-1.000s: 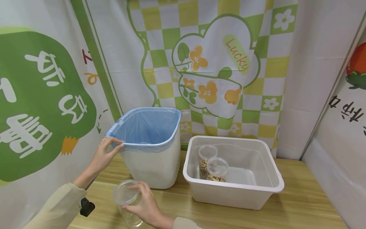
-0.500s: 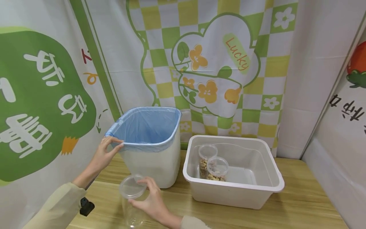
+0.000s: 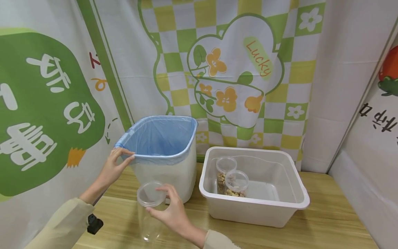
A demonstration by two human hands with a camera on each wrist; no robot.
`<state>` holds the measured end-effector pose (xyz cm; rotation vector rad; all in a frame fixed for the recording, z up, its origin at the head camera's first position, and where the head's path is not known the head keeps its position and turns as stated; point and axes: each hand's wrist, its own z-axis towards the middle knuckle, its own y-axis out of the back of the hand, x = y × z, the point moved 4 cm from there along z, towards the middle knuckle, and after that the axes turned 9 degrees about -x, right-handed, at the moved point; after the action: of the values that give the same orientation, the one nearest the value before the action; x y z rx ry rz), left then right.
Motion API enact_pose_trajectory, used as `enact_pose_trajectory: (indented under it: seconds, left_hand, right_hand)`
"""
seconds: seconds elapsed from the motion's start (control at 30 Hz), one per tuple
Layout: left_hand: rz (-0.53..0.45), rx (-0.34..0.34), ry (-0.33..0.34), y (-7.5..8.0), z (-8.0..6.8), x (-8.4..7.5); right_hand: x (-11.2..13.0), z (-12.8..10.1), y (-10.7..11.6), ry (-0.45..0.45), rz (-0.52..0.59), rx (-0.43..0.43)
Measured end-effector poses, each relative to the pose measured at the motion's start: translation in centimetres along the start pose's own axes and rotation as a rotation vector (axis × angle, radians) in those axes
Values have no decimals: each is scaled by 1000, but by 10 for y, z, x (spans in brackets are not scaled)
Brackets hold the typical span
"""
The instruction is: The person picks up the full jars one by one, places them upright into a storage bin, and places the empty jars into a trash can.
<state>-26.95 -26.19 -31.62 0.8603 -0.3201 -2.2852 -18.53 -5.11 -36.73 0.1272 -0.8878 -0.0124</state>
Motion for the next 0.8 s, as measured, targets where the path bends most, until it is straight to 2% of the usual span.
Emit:
enact_pose_trajectory:
  seconds: [0.23,0.53,0.8]
  left_hand:
    - [-9,15,3,-2,1,1]
    - [-7,-1,-1,-1,0,0]
    - [-24,-12,-8,0,-1,1]
  right_hand:
    - [8,9,10,8,5,-34]
    - [17,27,25,27,15,-44]
    - [2,44,38,90,42,-69]
